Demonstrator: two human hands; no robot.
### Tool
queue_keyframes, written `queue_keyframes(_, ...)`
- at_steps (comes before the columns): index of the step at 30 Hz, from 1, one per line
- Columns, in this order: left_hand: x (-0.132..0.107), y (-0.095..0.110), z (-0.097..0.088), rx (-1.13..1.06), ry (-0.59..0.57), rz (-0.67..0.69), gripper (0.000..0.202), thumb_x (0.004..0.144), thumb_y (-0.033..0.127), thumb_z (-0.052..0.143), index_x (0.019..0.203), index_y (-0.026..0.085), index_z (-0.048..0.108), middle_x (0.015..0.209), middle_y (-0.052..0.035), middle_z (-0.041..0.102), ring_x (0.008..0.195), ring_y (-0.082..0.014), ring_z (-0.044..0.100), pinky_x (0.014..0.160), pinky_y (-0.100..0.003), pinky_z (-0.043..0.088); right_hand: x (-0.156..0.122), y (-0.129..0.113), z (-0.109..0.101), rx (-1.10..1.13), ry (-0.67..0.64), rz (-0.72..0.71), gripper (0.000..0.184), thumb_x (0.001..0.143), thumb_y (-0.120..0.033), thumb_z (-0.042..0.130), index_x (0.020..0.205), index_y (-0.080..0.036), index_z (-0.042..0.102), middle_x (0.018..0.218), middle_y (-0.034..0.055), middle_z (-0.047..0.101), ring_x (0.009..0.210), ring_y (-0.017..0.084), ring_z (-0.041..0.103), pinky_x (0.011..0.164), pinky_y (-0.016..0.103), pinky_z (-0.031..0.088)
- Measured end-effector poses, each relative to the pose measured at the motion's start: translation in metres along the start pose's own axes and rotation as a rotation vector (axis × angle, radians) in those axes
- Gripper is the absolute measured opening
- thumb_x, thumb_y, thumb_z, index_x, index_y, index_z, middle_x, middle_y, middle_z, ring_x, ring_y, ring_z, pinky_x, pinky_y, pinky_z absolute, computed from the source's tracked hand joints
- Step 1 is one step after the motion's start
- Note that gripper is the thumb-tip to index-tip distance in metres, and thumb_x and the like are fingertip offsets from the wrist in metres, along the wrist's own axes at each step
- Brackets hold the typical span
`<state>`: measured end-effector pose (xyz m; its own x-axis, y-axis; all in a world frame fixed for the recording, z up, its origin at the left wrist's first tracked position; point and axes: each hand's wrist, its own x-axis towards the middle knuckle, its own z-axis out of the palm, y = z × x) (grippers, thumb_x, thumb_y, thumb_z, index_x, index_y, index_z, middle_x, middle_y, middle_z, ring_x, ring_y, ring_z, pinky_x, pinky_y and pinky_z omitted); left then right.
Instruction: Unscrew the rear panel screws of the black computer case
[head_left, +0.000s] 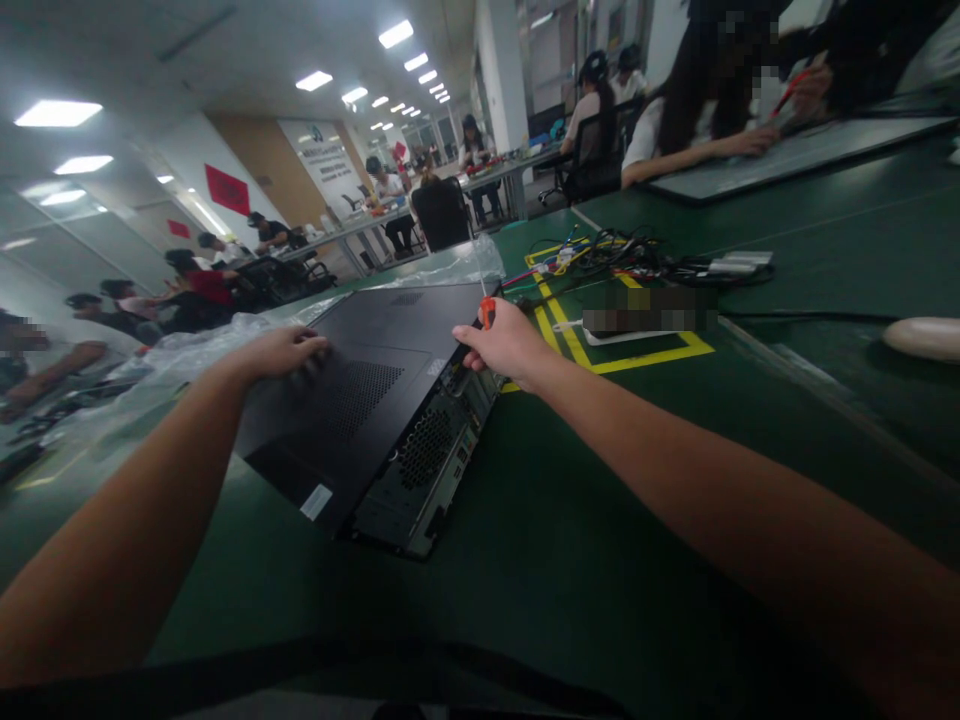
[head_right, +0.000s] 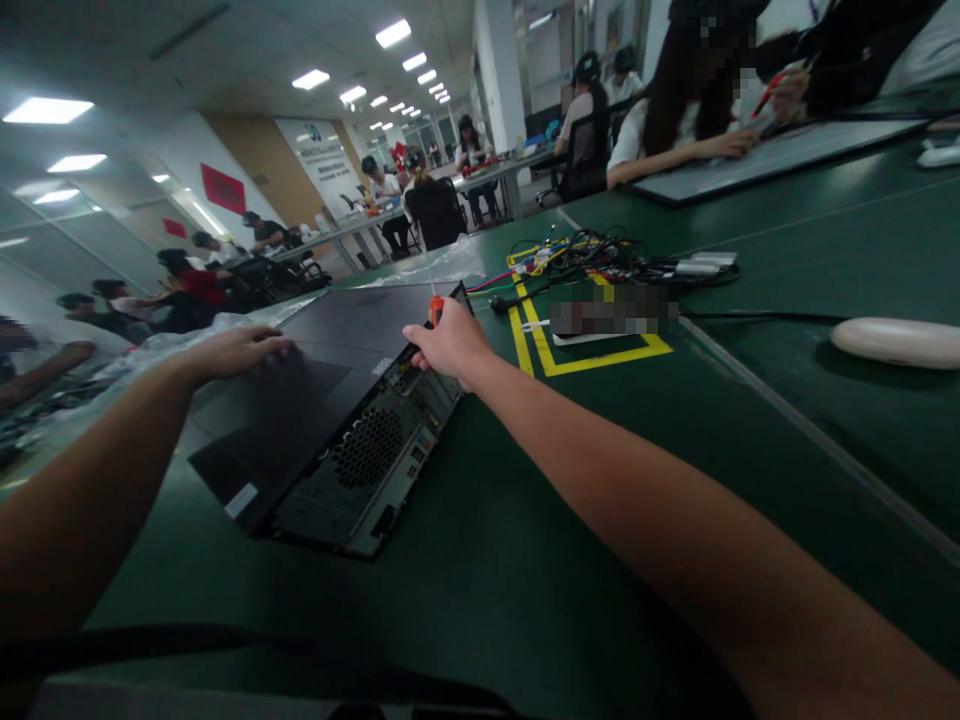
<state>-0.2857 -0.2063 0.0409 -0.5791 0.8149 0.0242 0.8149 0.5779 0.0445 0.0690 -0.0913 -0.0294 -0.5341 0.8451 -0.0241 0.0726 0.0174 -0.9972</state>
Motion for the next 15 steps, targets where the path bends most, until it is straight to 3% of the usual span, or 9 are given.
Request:
queue_keyframes(2,-0.005,0.028,0.0,-0.037,-0.037,0.099,0.071,0.11,0.052,0.057,0.161,0.009,0.078,0.17,-0.0229,0.077,0.153,-0.0398,0.075,0.131,-0.049,0.058,0.0,0.002,0.0,0.007,-0.019,-0.005,0.024,0.115,-0.017,0.082,0.13,-0.02,0.064,0.083,-0.0007,0.068,0.069,0.016,0.078,0.057,0.02,0.059)
queue_keyframes(4,-0.018,0.06,0.001,-0.06,-0.03,0.257,0.089,0.108,0.065,0.056,0.18,0.014,0.065,0.187,-0.0185,0.063,0.173,-0.0406,0.059,0.144,-0.051,0.045,0.003,0.004,0.001,0.016,-0.018,-0.017,0.026,0.114,-0.017,0.083,0.131,-0.02,0.064,0.082,-0.0005,0.069,0.069,0.017,0.078,0.056,0.021,0.058)
queue_keyframes(6,-0.035,0.093,0.003,-0.074,-0.067,0.399,0.102,0.105,0.08,0.055,0.19,0.023,0.055,0.195,-0.0114,0.054,0.18,-0.04,0.049,0.147,-0.051,0.04,0.008,0.007,0.004,0.021,0.001,-0.037,0.027,0.113,-0.02,0.085,0.13,-0.021,0.064,0.082,-0.0006,0.069,0.067,0.017,0.076,0.055,0.022,0.058)
queue_keyframes(9,-0.059,0.136,0.009,-0.024,-0.124,0.587,0.128,0.097,0.097,0.053,0.194,0.014,0.045,0.202,-0.0201,0.04,0.186,-0.0463,0.038,0.151,-0.058,0.031,0.017,0.011,0.005,0.025,0.033,-0.062,0.028,0.11,-0.022,0.09,0.12,-0.023,0.064,0.083,-0.0011,0.069,0.063,0.015,0.073,0.054,0.024,0.057)
queue_keyframes(12,-0.071,0.159,0.014,0.073,-0.133,0.622,0.136,0.093,0.097,0.055,0.194,0.008,0.043,0.201,-0.027,0.037,0.187,-0.0496,0.035,0.151,-0.061,0.028,0.021,0.016,-0.006,0.009,0.057,-0.061,0.031,0.106,-0.024,0.094,0.11,-0.024,0.062,0.079,0.0,0.07,0.064,0.018,0.073,0.057,0.027,0.058)
queue_keyframes(15,-0.071,0.165,0.012,0.117,-0.137,0.606,0.13,0.094,0.094,0.052,0.194,0.01,0.044,0.199,-0.0257,0.043,0.182,-0.0491,0.044,0.149,-0.059,0.035,0.018,0.029,-0.029,-0.054,0.13,-0.052,0.029,0.11,-0.032,0.087,0.104,-0.026,0.059,0.077,0.0006,0.068,0.065,0.021,0.07,0.059,0.032,0.054)
